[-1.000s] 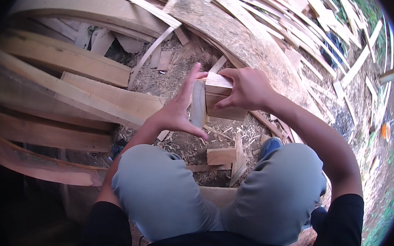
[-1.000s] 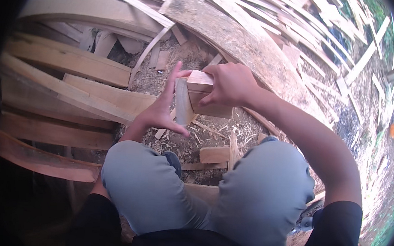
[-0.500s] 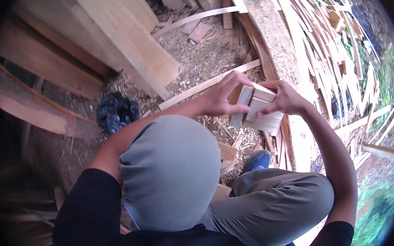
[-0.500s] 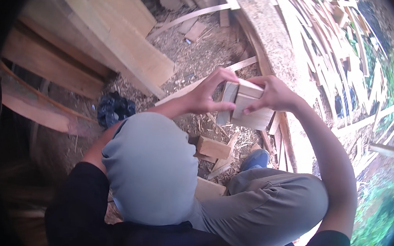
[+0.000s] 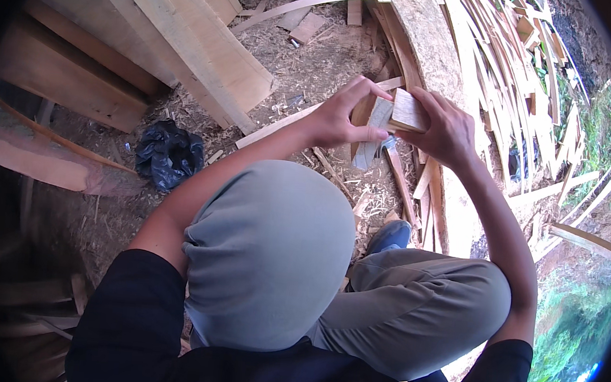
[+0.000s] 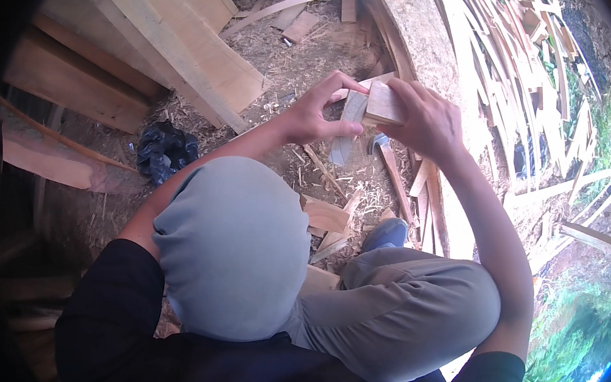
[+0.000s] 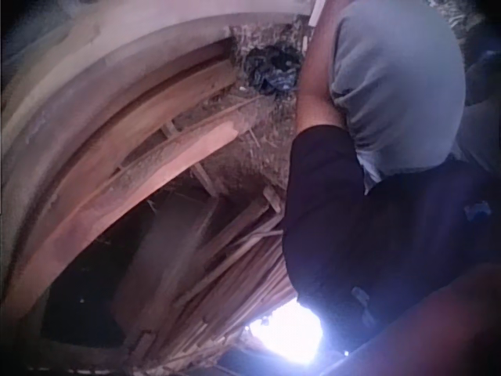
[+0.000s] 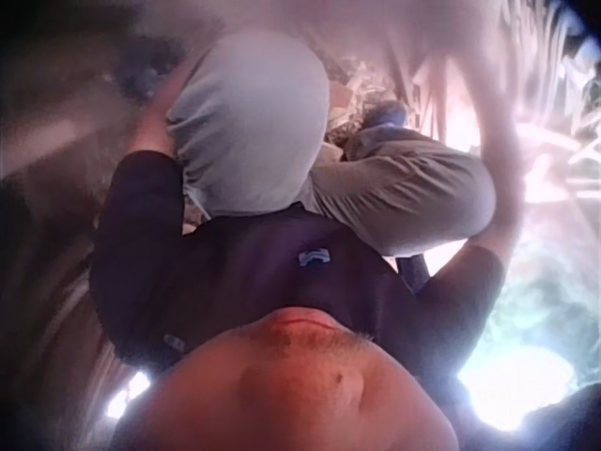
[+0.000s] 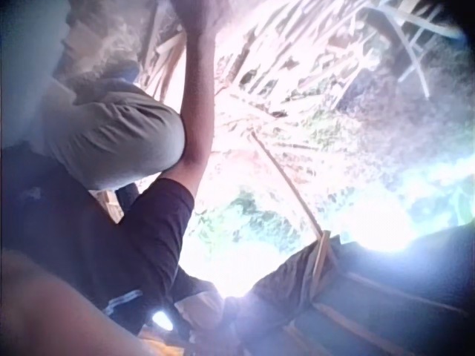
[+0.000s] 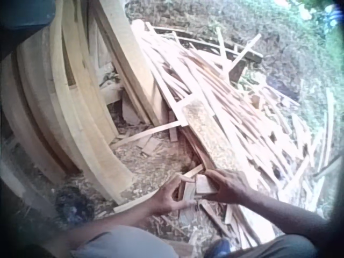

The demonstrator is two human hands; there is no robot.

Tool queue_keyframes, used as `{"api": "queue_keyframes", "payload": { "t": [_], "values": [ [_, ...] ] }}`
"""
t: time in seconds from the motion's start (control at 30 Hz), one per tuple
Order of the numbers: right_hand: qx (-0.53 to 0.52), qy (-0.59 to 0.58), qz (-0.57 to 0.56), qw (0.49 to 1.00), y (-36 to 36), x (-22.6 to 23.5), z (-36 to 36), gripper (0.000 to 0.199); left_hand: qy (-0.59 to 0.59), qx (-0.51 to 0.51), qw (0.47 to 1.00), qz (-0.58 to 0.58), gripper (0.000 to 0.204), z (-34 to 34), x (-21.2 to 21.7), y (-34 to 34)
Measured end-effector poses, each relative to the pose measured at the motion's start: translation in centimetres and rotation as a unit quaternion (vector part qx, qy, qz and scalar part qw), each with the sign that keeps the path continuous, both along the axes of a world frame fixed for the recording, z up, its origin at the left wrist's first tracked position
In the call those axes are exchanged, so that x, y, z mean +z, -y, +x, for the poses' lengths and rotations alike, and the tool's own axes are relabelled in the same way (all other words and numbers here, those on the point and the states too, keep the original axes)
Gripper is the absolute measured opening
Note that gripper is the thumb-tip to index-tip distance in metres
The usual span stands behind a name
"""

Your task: The person uses a hammer to split a piece of wood into smaller pieces. They repeatedly strike the wood, rotate it, and separate the split sections, then inspect the resulting pieces.

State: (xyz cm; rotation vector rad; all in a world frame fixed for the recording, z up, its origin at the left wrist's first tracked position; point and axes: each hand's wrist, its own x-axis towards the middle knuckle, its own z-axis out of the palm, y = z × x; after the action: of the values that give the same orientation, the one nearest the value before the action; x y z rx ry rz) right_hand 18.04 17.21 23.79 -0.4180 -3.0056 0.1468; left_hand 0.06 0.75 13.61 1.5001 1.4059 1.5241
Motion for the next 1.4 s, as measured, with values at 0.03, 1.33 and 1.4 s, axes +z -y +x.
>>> {"api": "queue_keyframes", "payload": {
  "t": [0.03, 1.33, 1.4],
  "values": [
    [-0.003, -0.008, 0.026, 1.0, 0.3, -0.3, -0.1, 0.085, 0.011, -0.002, 1.0, -0.003, 0.062, -0.2, -0.1, 0.0],
    [-0.081, 0.102, -0.602, 0.788, -4.5, -2.9, 2.2, 0.09, 0.058, 0.013, 0.998, -0.014, 0.069, 1.9, -0.2, 0.2],
    [-0.078, 0.1, -0.601, 0.789, -4.9, -2.9, 2.4, 0.088, 0.058, 0.021, 0.998, 0.002, 0.069, 2.6, -0.1, -0.3]
  ]
}}
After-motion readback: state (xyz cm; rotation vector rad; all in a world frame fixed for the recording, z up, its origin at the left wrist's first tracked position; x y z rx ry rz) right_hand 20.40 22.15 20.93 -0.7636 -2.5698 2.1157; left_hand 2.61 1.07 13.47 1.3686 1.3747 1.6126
